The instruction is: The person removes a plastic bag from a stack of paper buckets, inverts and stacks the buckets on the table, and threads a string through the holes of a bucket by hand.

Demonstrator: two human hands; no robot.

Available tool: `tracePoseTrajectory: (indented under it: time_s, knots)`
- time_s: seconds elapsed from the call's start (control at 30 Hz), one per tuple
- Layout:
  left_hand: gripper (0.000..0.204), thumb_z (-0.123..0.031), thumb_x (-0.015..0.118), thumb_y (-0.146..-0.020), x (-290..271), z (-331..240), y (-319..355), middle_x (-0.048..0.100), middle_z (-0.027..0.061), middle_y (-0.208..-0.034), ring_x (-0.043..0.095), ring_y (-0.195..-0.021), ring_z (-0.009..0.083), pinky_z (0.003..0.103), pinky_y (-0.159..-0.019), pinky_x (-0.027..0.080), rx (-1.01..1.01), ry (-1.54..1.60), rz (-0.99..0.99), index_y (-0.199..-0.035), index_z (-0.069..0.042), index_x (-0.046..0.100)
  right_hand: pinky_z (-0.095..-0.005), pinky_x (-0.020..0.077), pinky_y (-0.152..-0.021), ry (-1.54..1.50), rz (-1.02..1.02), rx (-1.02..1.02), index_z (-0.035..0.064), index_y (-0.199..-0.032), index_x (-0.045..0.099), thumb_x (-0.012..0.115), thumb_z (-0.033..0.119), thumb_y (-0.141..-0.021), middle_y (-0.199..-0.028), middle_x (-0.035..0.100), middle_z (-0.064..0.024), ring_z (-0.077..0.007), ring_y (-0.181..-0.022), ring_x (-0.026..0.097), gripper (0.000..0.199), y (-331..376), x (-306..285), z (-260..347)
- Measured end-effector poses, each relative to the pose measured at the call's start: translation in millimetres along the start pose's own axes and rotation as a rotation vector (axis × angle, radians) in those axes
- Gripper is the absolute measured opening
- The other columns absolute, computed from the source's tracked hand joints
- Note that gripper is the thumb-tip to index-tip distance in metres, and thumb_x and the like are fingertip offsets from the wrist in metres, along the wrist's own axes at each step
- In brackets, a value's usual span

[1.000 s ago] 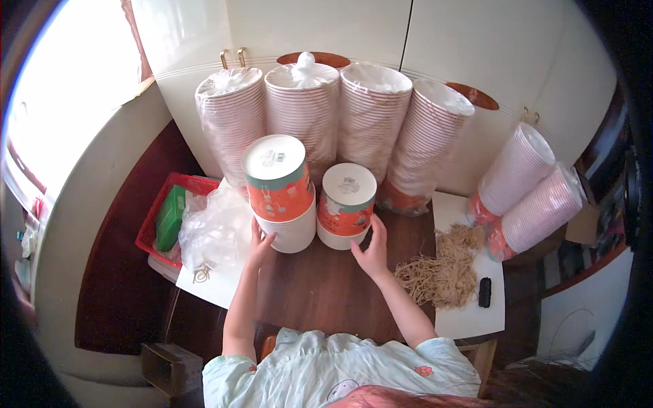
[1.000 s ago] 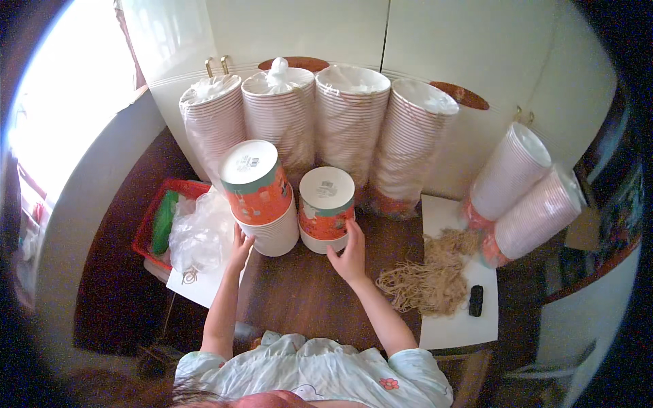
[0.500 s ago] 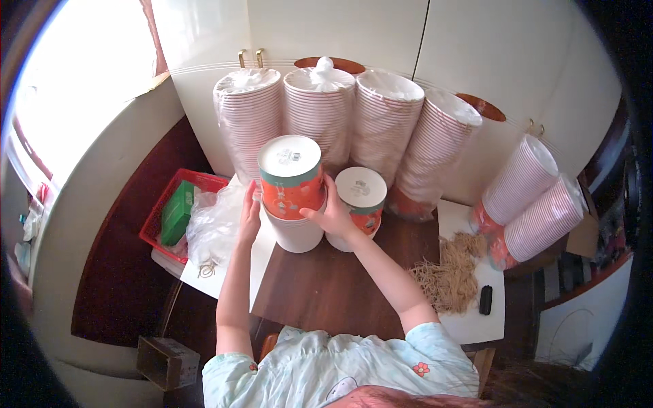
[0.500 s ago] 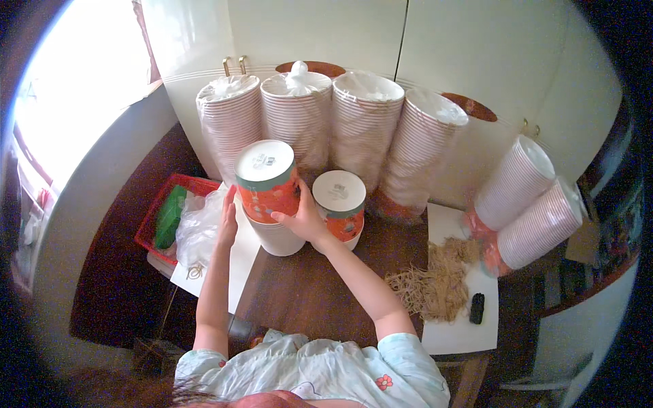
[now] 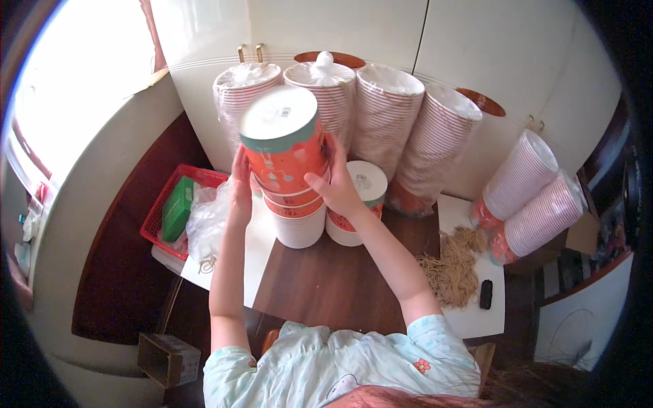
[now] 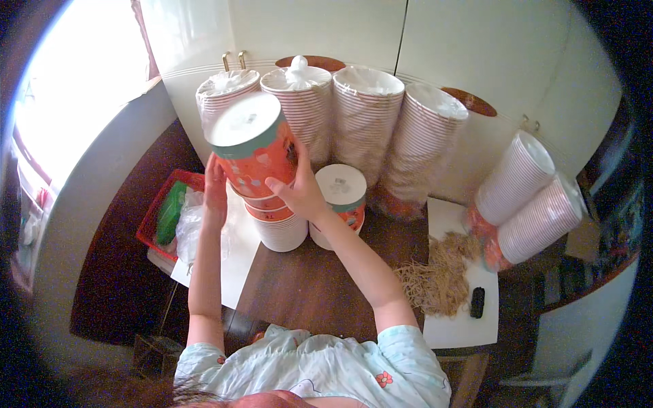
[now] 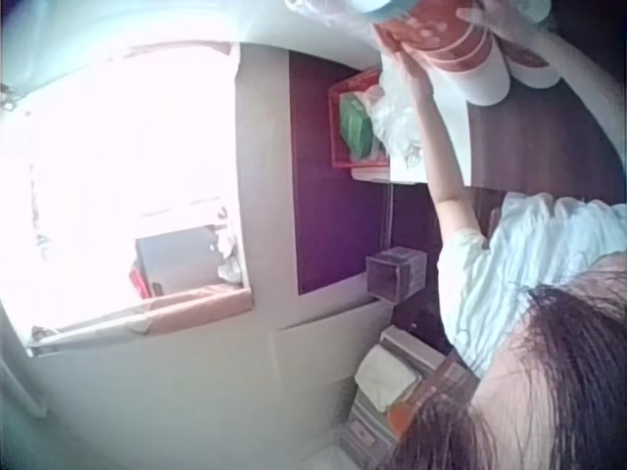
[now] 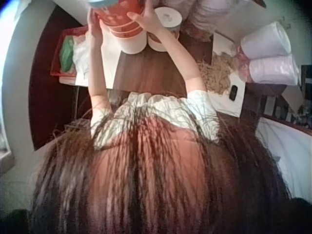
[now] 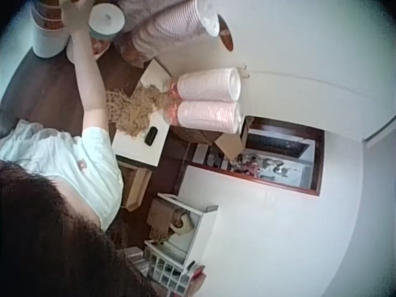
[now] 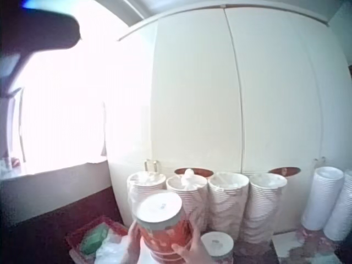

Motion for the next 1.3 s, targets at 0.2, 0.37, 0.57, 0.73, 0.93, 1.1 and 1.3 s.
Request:
tracePoseTrajectory:
  time_s: [0.2,0.37,0.57,0.73,0.93,1.1,1.3]
  knots:
    - [0.092,-0.071,0.048,-0.069,-38,-9,12,0.028,0.0057,-0.139,0.025,-0.129,0.0247,0.045,-0.106,0.020,-0.044,0.477,-0.242,-0.138,-0.018,0.019,-0.0356,0.0188,-0.106,-0.108,-0.006,-0.313,-0.0014,-0.135,0.019,0.060,0.016,-0.077,-0.135,0.029,-0.0168,-0.0264,-0.128,0.025,0.073,6,-19,84]
    - [0.099,-0.080,0.037,-0.067,-5,-38,50,0.033,0.0098,-0.135,0.033,-0.124,0.0268,0.045,-0.101,0.029,-0.258,0.484,-0.134,-0.135,-0.010,0.023,-0.0391,0.0195,-0.106,-0.086,-0.210,-0.449,0.0016,-0.131,0.027,0.061,0.021,-0.081,-0.137,0.028,-0.0143,-0.0243,-0.129,0.024,0.064,74,-50,96]
    - [0.088,-0.077,0.030,-0.073,51,38,171,0.052,0.0104,-0.118,0.051,-0.105,0.0225,0.035,-0.091,0.037,-0.799,0.524,0.164,-0.130,-0.010,0.030,-0.0315,0.0384,-0.081,0.150,-0.307,-0.114,0.0006,-0.121,0.038,0.061,0.020,-0.076,-0.113,0.050,-0.0098,-0.0157,-0.088,0.045,0.054,183,-61,36]
    - [0.075,-0.061,0.040,-0.082,86,68,229,0.037,0.0061,-0.132,0.035,-0.121,0.0176,0.034,-0.098,0.031,-0.894,0.510,0.270,-0.132,-0.007,0.028,-0.0291,0.0363,-0.056,0.523,-0.192,-0.214,0.0064,-0.075,0.061,0.055,0.002,-0.066,-0.058,0.050,-0.0017,-0.0168,-0.051,0.044,0.012,220,-39,45]
    - [0.059,-0.011,0.047,-0.084,111,78,250,0.029,0.0080,-0.136,0.027,-0.127,0.0182,0.031,-0.104,0.023,-0.909,0.351,0.278,-0.137,-0.005,0.020,-0.0295,0.0393,-0.060,0.514,-0.408,-0.054,0.0049,-0.078,0.061,0.056,0.002,-0.073,-0.066,0.054,-0.0029,-0.0166,-0.059,0.050,0.008,279,-57,18]
    - [0.062,0.000,0.047,-0.082,124,73,255,0.030,0.0090,-0.136,0.030,-0.125,0.0186,0.031,-0.103,0.026,-0.856,0.304,0.308,-0.137,-0.004,0.018,-0.0266,0.0407,-0.071,0.157,-0.653,0.191,-0.0008,-0.087,0.057,0.046,0.004,-0.083,-0.081,0.054,-0.0078,-0.0145,-0.075,0.052,0.012,319,-97,-18]
    - [0.048,-0.003,0.051,-0.084,107,93,273,0.044,0.0085,-0.125,0.041,-0.115,0.0155,0.029,-0.095,0.036,-0.909,0.221,0.094,-0.129,-0.001,0.034,-0.0263,0.0397,-0.082,0.066,-0.793,0.488,0.0001,-0.101,0.053,0.047,0.013,-0.088,-0.097,0.056,-0.0071,-0.0138,-0.090,0.051,0.020,358,-130,-43]
Point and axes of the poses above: each hand's wrist, its own y-axis away from the middle knuckle, its own x-axis out of the palm, z = x × y, the point moved 10 cm from there along -y, towards the middle knuckle
